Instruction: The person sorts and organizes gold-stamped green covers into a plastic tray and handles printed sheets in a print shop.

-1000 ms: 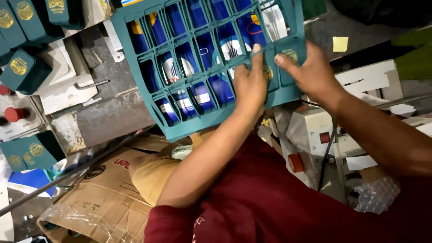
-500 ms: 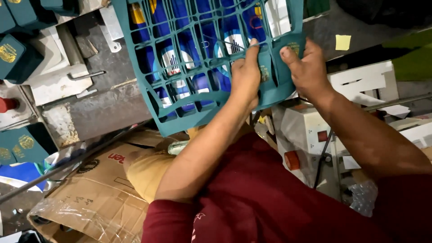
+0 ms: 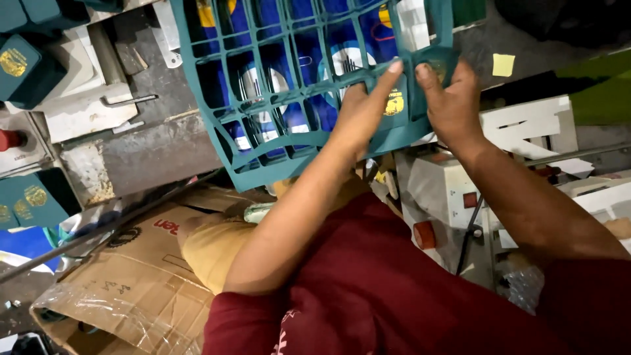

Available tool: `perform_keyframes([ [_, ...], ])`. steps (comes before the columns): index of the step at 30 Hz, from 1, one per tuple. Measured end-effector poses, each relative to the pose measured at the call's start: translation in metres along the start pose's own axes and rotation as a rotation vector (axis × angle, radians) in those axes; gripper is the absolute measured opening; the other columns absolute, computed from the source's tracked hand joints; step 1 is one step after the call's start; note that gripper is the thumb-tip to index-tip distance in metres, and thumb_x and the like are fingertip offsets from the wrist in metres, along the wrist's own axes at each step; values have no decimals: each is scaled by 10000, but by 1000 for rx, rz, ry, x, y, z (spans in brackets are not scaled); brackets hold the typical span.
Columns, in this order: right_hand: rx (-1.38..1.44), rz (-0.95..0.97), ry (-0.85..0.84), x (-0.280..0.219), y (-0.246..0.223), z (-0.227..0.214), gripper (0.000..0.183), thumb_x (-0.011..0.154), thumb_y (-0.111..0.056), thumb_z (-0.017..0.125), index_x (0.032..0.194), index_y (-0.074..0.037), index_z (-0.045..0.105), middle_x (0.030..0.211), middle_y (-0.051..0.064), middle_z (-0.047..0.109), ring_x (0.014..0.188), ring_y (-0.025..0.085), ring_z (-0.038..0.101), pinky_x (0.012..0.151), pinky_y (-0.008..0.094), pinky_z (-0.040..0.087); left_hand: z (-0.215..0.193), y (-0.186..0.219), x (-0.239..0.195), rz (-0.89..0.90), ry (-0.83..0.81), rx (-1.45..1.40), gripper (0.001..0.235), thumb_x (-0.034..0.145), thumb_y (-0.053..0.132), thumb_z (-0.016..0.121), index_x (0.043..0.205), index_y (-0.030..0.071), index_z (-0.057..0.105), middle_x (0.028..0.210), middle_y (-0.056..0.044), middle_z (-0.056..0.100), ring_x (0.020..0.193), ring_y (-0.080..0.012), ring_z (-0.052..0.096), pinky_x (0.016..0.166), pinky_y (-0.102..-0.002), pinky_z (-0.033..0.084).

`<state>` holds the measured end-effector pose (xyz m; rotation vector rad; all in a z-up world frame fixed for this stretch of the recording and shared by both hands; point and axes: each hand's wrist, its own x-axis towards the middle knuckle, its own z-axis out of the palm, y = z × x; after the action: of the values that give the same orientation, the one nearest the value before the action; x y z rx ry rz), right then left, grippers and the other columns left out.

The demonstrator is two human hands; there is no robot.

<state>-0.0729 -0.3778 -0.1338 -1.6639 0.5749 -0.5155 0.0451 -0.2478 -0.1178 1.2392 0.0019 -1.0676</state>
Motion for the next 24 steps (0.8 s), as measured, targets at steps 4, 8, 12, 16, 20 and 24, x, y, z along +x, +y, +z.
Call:
perform_keyframes([
  [4,39,17,-15,1,10,-1,311,1107,-312,705,1202,-21,644,1114,39,716,996,113,652,902,300,554,-2,-12,7,8,-40,-155,434,954,340,706,1227,3,684,1142,-93,734,990,-176,714,875,-367,590],
  [8,-8,-10,-6,5,30,-7,314,1119,-291,712,1227,-5,640,1139,57,716,1016,128,649,927,309,545,-9,-26,11,-9,-52,-319,415,959,308,728,1220,-10,679,1103,-103,723,927,-199,704,815,-394,594],
  [12,-1,4,-33,4,36,-10,324,1108,-285,721,1223,6,637,1152,47,715,1037,132,658,922,319,546,-19,-29,9,-234,-230,-478,371,988,319,711,1205,19,687,1069,-104,734,894,-222,717,815,-395,599],
  [16,-169,122,-59,13,6,-10,318,1074,-323,707,1146,-13,687,1037,47,733,936,138,669,833,336,542,-4,-9,5,-247,-97,-417,364,948,340,686,1149,37,717,1038,-94,759,869,-218,739,783,-384,610],
  [20,-376,182,-137,20,-7,-20,340,1065,-344,700,1157,-17,685,1029,85,732,941,179,691,827,368,539,-3,-18,20,-258,-81,-467,348,941,343,698,1114,42,715,1007,-87,752,832,-219,736,760,-385,613],
  [24,-392,230,-307,26,-7,-34,438,999,-348,704,1285,-24,630,1142,122,728,1051,231,695,875,407,545,-1,-24,25,-228,-34,-344,372,933,345,702,1045,-9,723,945,-120,747,759,-232,728,687,-389,610],
])
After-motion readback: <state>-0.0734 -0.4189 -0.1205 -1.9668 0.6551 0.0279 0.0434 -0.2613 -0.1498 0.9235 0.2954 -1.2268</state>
